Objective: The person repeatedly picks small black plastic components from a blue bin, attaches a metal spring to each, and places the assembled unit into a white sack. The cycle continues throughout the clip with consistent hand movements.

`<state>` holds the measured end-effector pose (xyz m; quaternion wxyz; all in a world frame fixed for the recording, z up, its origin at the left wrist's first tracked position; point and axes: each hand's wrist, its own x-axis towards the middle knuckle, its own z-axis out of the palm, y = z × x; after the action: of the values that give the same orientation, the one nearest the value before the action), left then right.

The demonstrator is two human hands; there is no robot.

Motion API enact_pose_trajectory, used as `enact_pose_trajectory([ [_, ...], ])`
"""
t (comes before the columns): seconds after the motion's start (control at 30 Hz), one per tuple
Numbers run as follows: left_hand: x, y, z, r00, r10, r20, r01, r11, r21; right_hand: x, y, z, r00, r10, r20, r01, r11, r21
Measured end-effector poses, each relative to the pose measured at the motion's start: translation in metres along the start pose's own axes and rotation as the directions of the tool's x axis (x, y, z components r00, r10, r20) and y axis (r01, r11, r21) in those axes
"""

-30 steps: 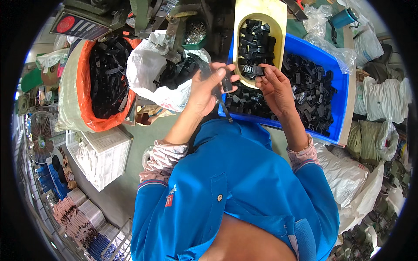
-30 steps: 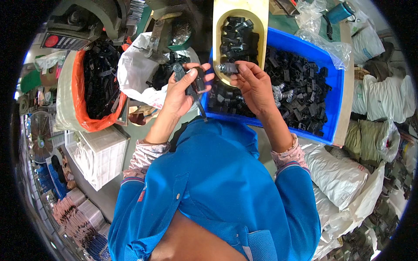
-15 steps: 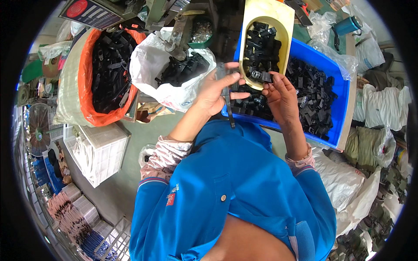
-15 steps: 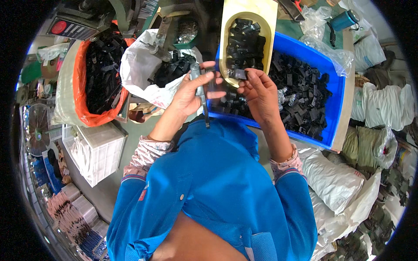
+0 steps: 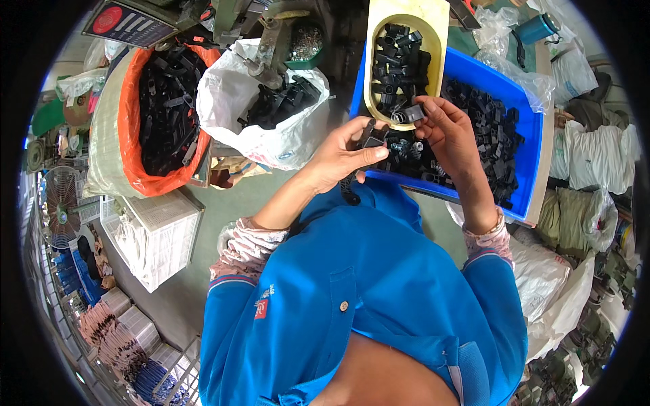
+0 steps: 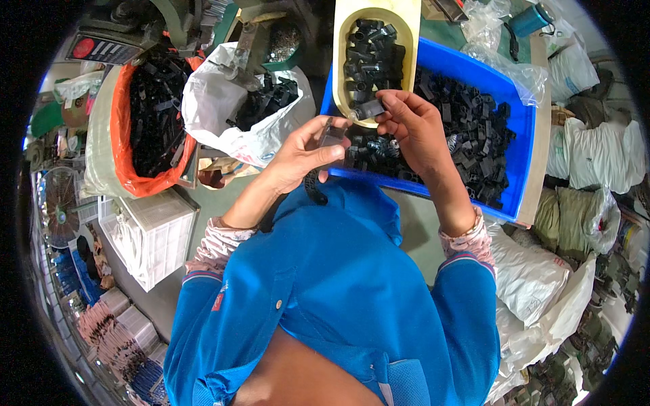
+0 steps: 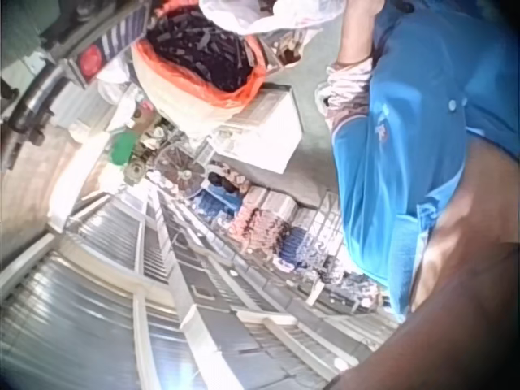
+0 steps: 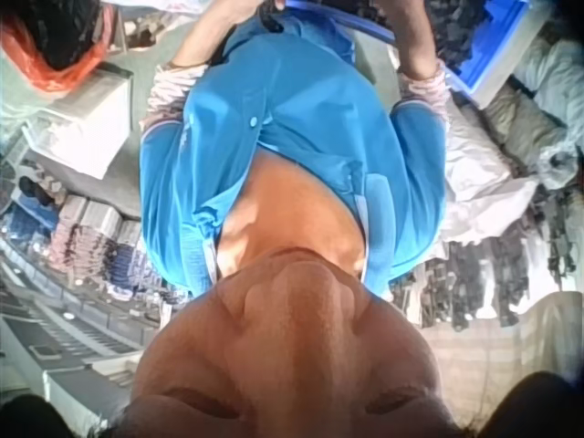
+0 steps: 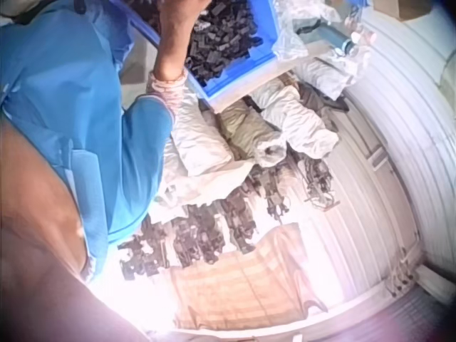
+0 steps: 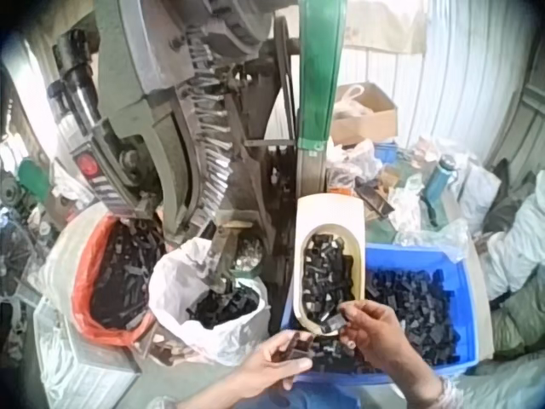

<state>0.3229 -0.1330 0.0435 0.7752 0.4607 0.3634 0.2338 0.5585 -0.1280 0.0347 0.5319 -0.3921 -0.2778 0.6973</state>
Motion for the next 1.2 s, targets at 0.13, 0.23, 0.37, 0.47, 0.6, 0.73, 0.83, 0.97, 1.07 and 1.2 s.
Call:
enact_pose_trajectory([
  [0.13,-0.001,-0.007,0.005,0.999,-0.003,0.05,0.013,0.981,-0.194,0.008,-0.015,-0.004,0.994,0.09,0.058,-0.082,0.987,-0.141],
  [0.23,-0.002,-0.011,0.006,0.998,0.007,0.06,0.008,0.97,-0.242,0.01,-0.022,-0.005,0.992,0.096,0.087,-0.074,0.97,-0.232],
  [0.37,0.0,-0.015,0.008,0.999,0.042,0.014,-0.037,0.974,-0.225,0.01,-0.028,-0.005,0.985,0.127,0.116,-0.08,0.935,-0.345],
  [0.47,0.0,-0.016,0.006,0.999,0.019,0.028,-0.014,0.982,-0.189,0.009,-0.027,-0.004,0.987,0.118,0.113,-0.061,0.908,-0.415],
  [0.6,0.002,-0.017,0.006,0.999,0.006,0.048,0.003,0.979,-0.202,0.012,-0.024,-0.005,0.98,0.109,0.168,-0.018,0.884,-0.466],
  [0.73,0.003,-0.019,0.009,1.0,0.016,0.024,-0.01,0.974,-0.226,0.014,-0.022,-0.006,0.977,0.112,0.182,-0.011,0.876,-0.481],
  [0.83,0.006,-0.026,0.01,0.999,0.053,-0.001,-0.052,0.976,-0.21,0.015,-0.02,-0.006,0.974,0.131,0.186,-0.026,0.875,-0.484],
  [0.97,0.007,-0.03,0.004,0.999,0.036,-0.039,-0.042,0.987,-0.153,0.013,-0.015,-0.003,0.968,0.136,0.211,-0.019,0.878,-0.479],
  [1.07,0.006,-0.031,0.006,0.996,0.049,-0.078,-0.061,0.987,-0.148,0.011,-0.007,0.001,0.978,0.116,0.172,-0.029,0.896,-0.442],
  [1.2,0.007,-0.033,0.005,0.989,0.09,-0.115,-0.105,0.987,-0.122,0.008,0.0,0.005,0.986,0.062,0.153,0.011,0.902,-0.432],
])
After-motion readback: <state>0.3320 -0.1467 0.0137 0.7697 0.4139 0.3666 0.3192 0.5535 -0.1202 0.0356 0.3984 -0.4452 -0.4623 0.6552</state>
